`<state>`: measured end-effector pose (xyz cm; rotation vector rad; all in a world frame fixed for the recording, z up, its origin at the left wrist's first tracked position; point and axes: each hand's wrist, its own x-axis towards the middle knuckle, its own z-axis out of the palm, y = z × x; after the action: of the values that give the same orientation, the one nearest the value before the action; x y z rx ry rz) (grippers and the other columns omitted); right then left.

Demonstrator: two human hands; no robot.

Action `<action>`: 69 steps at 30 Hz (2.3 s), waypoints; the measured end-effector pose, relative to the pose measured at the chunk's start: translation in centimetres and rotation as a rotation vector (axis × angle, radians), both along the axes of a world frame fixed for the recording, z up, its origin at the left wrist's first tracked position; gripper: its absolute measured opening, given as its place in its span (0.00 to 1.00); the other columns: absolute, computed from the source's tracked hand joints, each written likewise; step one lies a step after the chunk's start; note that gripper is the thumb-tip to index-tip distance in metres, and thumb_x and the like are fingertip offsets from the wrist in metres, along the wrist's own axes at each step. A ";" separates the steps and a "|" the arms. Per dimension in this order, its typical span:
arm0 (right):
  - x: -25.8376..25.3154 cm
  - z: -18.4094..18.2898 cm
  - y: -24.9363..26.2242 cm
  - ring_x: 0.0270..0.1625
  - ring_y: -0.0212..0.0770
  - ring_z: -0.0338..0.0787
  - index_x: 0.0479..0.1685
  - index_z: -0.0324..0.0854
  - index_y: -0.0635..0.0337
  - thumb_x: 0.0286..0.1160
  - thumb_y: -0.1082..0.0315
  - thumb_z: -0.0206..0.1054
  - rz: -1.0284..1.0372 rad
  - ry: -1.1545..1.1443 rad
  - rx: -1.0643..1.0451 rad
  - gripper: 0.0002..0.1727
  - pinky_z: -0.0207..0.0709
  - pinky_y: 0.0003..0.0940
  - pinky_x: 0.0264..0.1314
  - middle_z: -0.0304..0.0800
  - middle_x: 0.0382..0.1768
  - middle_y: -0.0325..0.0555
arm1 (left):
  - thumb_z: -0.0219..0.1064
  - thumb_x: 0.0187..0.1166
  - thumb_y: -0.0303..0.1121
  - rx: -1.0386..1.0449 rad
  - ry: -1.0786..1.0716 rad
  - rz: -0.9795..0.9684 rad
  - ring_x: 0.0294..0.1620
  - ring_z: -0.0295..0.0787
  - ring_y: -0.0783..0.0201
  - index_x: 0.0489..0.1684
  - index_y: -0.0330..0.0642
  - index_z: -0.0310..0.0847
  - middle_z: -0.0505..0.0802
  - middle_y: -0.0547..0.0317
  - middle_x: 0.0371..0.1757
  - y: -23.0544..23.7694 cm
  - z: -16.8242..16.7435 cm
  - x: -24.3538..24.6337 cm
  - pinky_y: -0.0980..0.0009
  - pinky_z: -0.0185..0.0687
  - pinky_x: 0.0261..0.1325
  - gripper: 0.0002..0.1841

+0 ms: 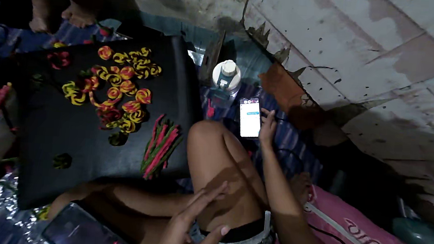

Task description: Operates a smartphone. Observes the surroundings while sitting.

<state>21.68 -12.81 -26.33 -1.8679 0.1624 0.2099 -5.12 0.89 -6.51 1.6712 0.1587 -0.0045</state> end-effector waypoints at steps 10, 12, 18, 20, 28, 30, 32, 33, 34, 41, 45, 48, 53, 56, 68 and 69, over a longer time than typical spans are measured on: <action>-0.6 2.5 0.2 0.49 0.52 0.91 0.68 0.82 0.68 0.96 0.53 0.47 0.038 -0.087 -0.194 0.28 0.81 0.52 0.59 0.91 0.50 0.62 | 0.71 0.80 0.35 0.011 0.006 -0.055 0.72 0.85 0.65 0.78 0.30 0.74 0.87 0.47 0.72 -0.4 0.1 -0.1 0.69 0.82 0.75 0.29; -0.6 3.1 0.0 0.53 0.54 0.91 0.72 0.79 0.70 0.94 0.55 0.52 0.093 -0.035 -0.220 0.27 0.80 0.52 0.63 0.90 0.57 0.65 | 0.71 0.80 0.35 0.025 0.001 -0.051 0.72 0.85 0.65 0.78 0.30 0.74 0.88 0.47 0.71 -0.4 0.1 -0.2 0.68 0.82 0.74 0.29; -0.7 3.5 -0.8 0.66 0.59 0.87 0.85 0.66 0.68 0.88 0.57 0.63 0.218 0.077 -0.262 0.32 0.76 0.56 0.72 0.83 0.71 0.66 | 0.71 0.80 0.36 0.025 -0.004 -0.068 0.72 0.85 0.65 0.79 0.30 0.74 0.88 0.46 0.72 -0.4 0.0 -0.3 0.69 0.82 0.75 0.30; -0.7 3.5 -0.8 0.72 0.62 0.82 0.85 0.65 0.68 0.86 0.57 0.66 0.242 0.063 -0.312 0.35 0.73 0.58 0.76 0.75 0.77 0.68 | 0.70 0.81 0.37 0.022 0.008 -0.077 0.72 0.85 0.66 0.79 0.31 0.74 0.87 0.47 0.72 -0.5 0.2 -0.3 0.69 0.82 0.74 0.29; -0.9 3.6 -0.1 0.71 0.65 0.80 0.86 0.64 0.70 0.83 0.58 0.69 0.257 0.058 -0.400 0.37 0.74 0.58 0.74 0.67 0.79 0.72 | 0.70 0.81 0.37 0.034 0.003 -0.097 0.72 0.84 0.66 0.80 0.33 0.74 0.88 0.48 0.71 -0.7 0.3 -0.4 0.69 0.79 0.76 0.29; -0.7 3.7 0.0 0.74 0.66 0.78 0.86 0.64 0.69 0.82 0.57 0.70 0.259 0.073 -0.418 0.38 0.72 0.59 0.76 0.66 0.80 0.73 | 0.71 0.80 0.37 0.028 0.006 -0.086 0.72 0.84 0.67 0.80 0.34 0.75 0.88 0.50 0.72 -0.8 0.3 -0.4 0.69 0.80 0.76 0.29; -0.7 3.5 0.2 0.78 0.67 0.74 0.86 0.64 0.68 0.80 0.57 0.72 0.266 0.075 -0.429 0.39 0.70 0.59 0.79 0.65 0.81 0.74 | 0.70 0.81 0.38 0.020 0.010 -0.083 0.73 0.84 0.66 0.80 0.36 0.75 0.88 0.50 0.72 -1.0 0.4 -0.4 0.69 0.80 0.76 0.29; -0.7 3.4 0.2 0.79 0.67 0.73 0.85 0.65 0.69 0.79 0.57 0.73 0.268 0.069 -0.432 0.39 0.69 0.59 0.79 0.65 0.81 0.74 | 0.70 0.82 0.38 0.016 0.015 -0.086 0.73 0.84 0.66 0.80 0.36 0.74 0.87 0.50 0.72 -1.0 0.4 -0.4 0.68 0.80 0.75 0.29; -0.7 3.3 0.2 0.79 0.68 0.72 0.85 0.65 0.70 0.78 0.57 0.73 0.270 0.053 -0.438 0.39 0.68 0.59 0.80 0.64 0.80 0.76 | 0.70 0.82 0.37 0.008 0.018 -0.090 0.73 0.84 0.65 0.81 0.36 0.74 0.87 0.49 0.73 -1.1 0.5 -0.3 0.68 0.80 0.75 0.29; -1.7 3.9 0.8 0.84 0.74 0.65 0.87 0.58 0.77 0.80 0.56 0.70 0.263 -0.018 -0.531 0.43 0.61 0.62 0.85 0.61 0.81 0.81 | 0.69 0.81 0.30 0.002 0.088 -0.089 0.72 0.85 0.56 0.80 0.31 0.74 0.88 0.43 0.71 -2.1 -0.5 -0.7 0.59 0.77 0.78 0.27; -2.1 6.0 0.5 0.83 0.78 0.63 0.88 0.55 0.77 0.78 0.58 0.71 0.269 -0.180 -0.476 0.45 0.59 0.63 0.85 0.58 0.82 0.84 | 0.69 0.82 0.31 0.072 0.149 -0.066 0.73 0.84 0.54 0.82 0.35 0.73 0.87 0.43 0.72 -2.5 -0.8 -1.2 0.57 0.77 0.77 0.28; -2.9 8.2 0.7 0.80 0.75 0.68 0.82 0.68 0.73 0.77 0.57 0.69 0.344 -0.384 -0.397 0.38 0.65 0.61 0.81 0.65 0.79 0.81 | 0.69 0.82 0.33 0.215 0.137 0.016 0.77 0.81 0.55 0.83 0.37 0.72 0.85 0.45 0.76 -2.5 -1.4 -1.7 0.56 0.75 0.80 0.29; -6.1 13.0 3.9 0.59 0.49 0.87 0.67 0.82 0.74 0.80 0.62 0.66 0.608 -0.625 -0.103 0.24 0.82 0.34 0.59 0.84 0.63 0.71 | 0.67 0.83 0.33 0.281 0.157 0.037 0.73 0.84 0.50 0.82 0.36 0.73 0.86 0.41 0.72 -2.0 -1.6 -2.2 0.52 0.76 0.78 0.27; -7.6 13.5 6.7 0.47 0.33 0.89 0.61 0.87 0.69 0.81 0.62 0.65 0.925 -0.648 0.028 0.20 0.82 0.22 0.51 0.91 0.49 0.57 | 0.67 0.82 0.30 0.277 0.065 0.029 0.64 0.89 0.49 0.66 0.30 0.82 0.92 0.41 0.59 -2.4 -1.8 -2.1 0.53 0.80 0.71 0.18; -11.4 12.5 17.3 0.64 0.72 0.87 0.57 0.88 0.68 0.77 0.72 0.70 1.872 -0.815 -0.383 0.13 0.76 0.72 0.66 0.89 0.58 0.69 | 0.71 0.77 0.29 0.228 -0.313 0.220 0.47 0.93 0.55 0.42 0.33 0.91 0.95 0.48 0.41 -4.6 -2.6 -3.4 0.60 0.84 0.58 0.07; -11.8 12.5 17.4 0.62 0.73 0.88 0.55 0.88 0.69 0.77 0.72 0.70 1.898 -0.812 -0.396 0.13 0.77 0.73 0.65 0.89 0.57 0.70 | 0.71 0.76 0.29 0.216 -0.324 0.227 0.47 0.93 0.55 0.41 0.33 0.91 0.95 0.48 0.40 -4.4 -2.6 -3.5 0.60 0.84 0.59 0.07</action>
<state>9.93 4.55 -13.87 -1.6980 -2.2745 0.6595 -8.66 -3.51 -9.06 1.8349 0.1043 0.4662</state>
